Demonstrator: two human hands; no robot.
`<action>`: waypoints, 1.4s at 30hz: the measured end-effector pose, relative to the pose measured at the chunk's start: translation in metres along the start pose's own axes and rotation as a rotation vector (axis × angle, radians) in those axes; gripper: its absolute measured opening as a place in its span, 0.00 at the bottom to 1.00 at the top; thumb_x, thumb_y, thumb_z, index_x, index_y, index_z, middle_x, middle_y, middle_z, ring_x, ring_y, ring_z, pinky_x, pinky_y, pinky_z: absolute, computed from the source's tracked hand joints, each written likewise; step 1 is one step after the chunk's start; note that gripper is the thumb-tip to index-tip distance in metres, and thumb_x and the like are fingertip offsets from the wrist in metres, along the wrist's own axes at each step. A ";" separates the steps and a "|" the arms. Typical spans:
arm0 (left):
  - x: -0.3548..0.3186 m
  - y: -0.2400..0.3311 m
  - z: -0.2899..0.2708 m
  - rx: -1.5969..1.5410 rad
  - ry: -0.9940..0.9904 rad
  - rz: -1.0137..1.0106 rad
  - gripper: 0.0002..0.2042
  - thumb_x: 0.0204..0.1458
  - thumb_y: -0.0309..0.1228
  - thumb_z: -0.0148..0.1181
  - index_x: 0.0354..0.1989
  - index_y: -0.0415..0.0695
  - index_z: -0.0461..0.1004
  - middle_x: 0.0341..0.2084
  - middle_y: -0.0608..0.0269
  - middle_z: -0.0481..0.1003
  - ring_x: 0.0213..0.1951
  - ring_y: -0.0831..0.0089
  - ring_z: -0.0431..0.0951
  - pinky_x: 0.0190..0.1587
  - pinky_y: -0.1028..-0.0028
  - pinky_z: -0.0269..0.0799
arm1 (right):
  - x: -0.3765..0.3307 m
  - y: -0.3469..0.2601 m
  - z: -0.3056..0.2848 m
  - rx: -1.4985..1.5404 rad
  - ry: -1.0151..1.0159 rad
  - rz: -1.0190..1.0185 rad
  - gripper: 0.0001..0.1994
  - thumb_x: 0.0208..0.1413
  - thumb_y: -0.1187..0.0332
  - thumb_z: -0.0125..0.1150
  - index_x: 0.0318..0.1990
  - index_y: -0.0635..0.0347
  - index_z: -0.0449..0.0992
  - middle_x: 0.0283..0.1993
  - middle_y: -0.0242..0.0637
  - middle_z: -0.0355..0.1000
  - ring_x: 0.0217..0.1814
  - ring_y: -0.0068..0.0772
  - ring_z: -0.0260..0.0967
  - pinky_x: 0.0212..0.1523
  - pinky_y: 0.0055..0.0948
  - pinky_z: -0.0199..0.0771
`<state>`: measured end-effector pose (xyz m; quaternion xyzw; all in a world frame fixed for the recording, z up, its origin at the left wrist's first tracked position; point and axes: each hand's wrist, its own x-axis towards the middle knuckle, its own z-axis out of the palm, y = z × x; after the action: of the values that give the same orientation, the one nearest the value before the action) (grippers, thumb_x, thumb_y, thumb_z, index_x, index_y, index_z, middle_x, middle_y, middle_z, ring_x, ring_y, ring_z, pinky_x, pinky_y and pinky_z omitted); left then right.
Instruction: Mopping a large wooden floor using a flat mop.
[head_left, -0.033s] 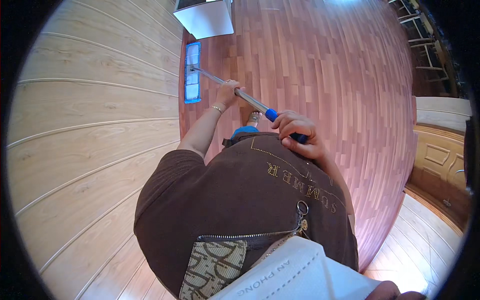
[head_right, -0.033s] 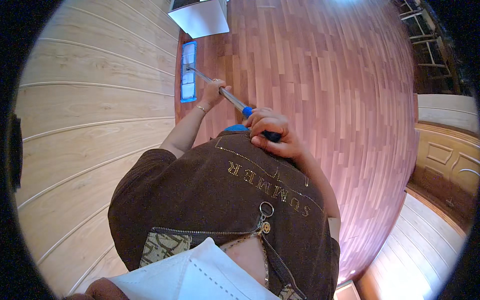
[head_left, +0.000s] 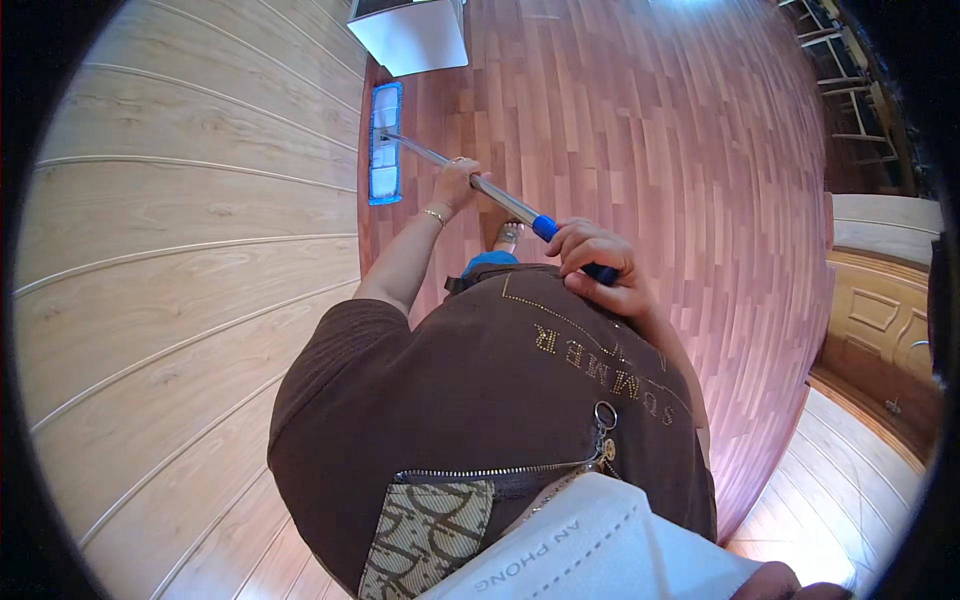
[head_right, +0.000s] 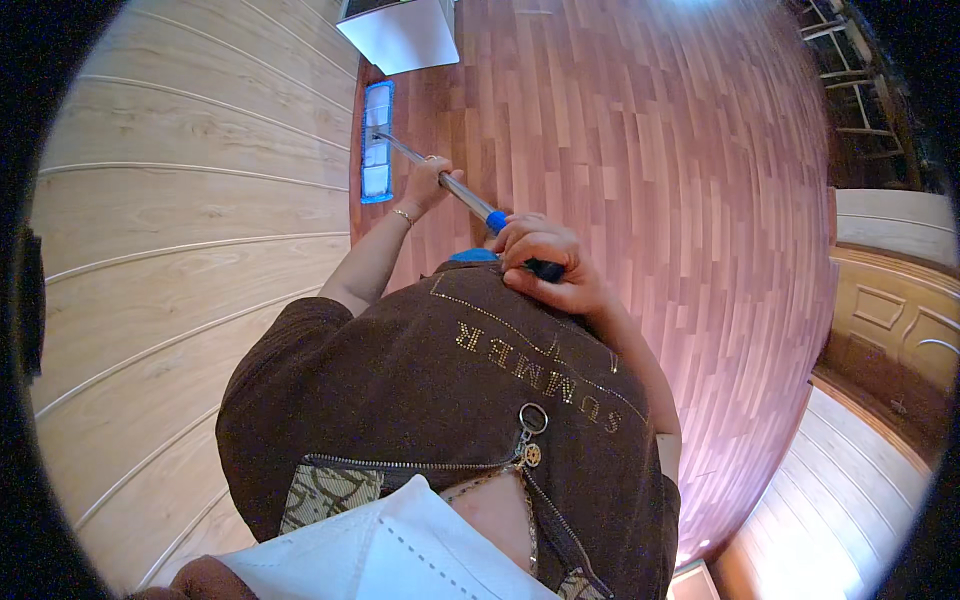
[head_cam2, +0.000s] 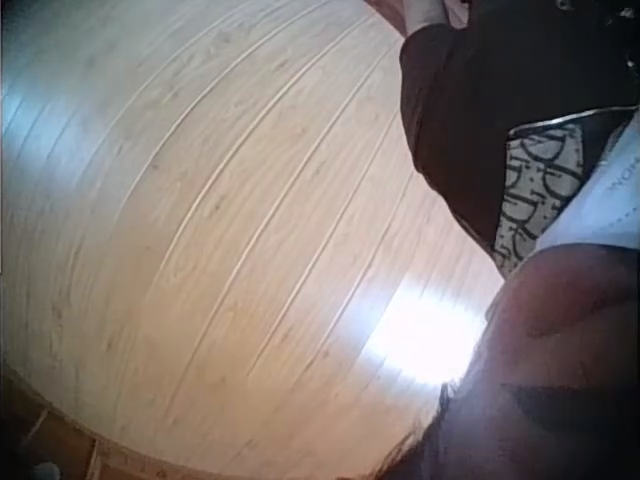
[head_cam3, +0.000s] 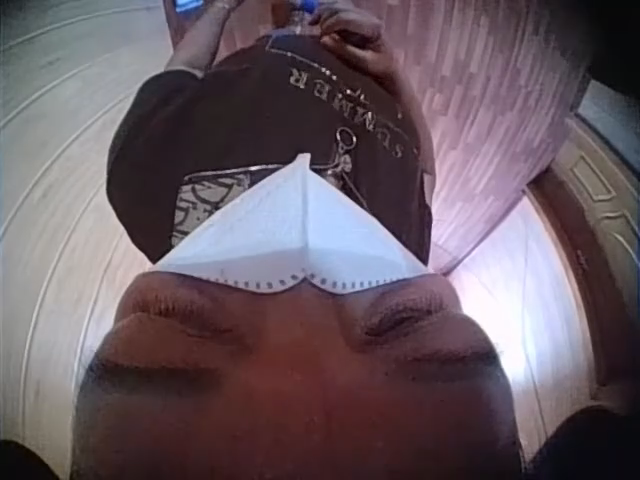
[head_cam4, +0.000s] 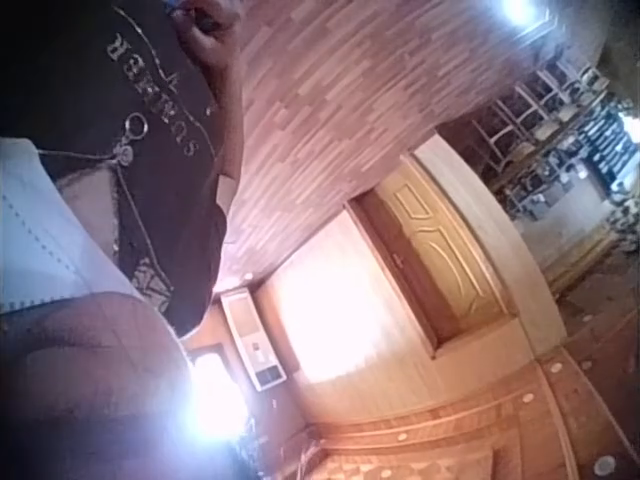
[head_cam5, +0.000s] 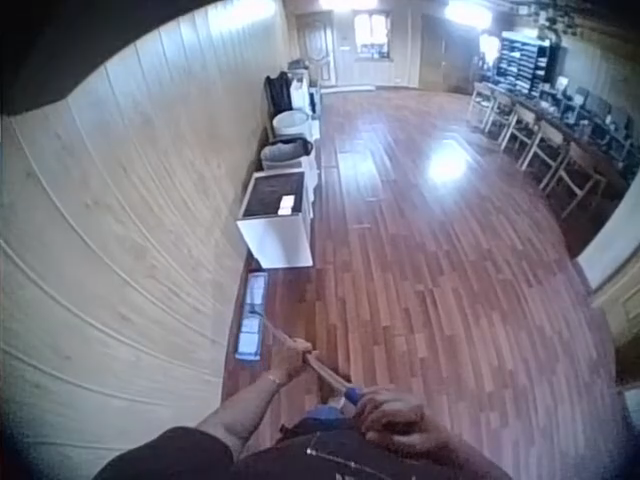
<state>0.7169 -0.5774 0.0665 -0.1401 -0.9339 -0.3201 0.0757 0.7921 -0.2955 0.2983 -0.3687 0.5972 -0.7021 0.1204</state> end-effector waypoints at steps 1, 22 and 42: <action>0.003 -0.002 0.000 0.013 0.005 0.026 0.14 0.46 0.36 0.62 0.16 0.42 0.69 0.18 0.54 0.70 0.27 0.56 0.72 0.31 0.60 0.66 | 0.002 -0.001 -0.001 0.009 0.012 0.002 0.05 0.48 0.73 0.62 0.27 0.61 0.72 0.29 0.38 0.71 0.38 0.39 0.70 0.49 0.40 0.62; 0.058 0.132 0.040 -0.305 -0.100 0.314 0.13 0.43 0.33 0.63 0.13 0.44 0.67 0.14 0.53 0.69 0.23 0.52 0.72 0.26 0.58 0.64 | -0.032 -0.121 -0.018 -0.306 0.249 -0.002 0.05 0.40 0.71 0.65 0.25 0.60 0.76 0.20 0.32 0.70 0.27 0.34 0.71 0.47 0.41 0.64; 0.100 0.162 0.064 -0.268 -0.120 0.398 0.21 0.43 0.35 0.64 0.10 0.46 0.58 0.10 0.60 0.65 0.19 0.59 0.69 0.28 0.63 0.60 | -0.028 -0.125 -0.013 -0.399 0.511 -0.024 0.06 0.39 0.71 0.63 0.22 0.64 0.74 0.17 0.35 0.69 0.21 0.35 0.68 0.39 0.40 0.66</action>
<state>0.6689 -0.3941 0.1331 -0.3489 -0.8399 -0.4110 0.0622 0.8368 -0.2369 0.4036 -0.2039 0.7296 -0.6424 -0.1161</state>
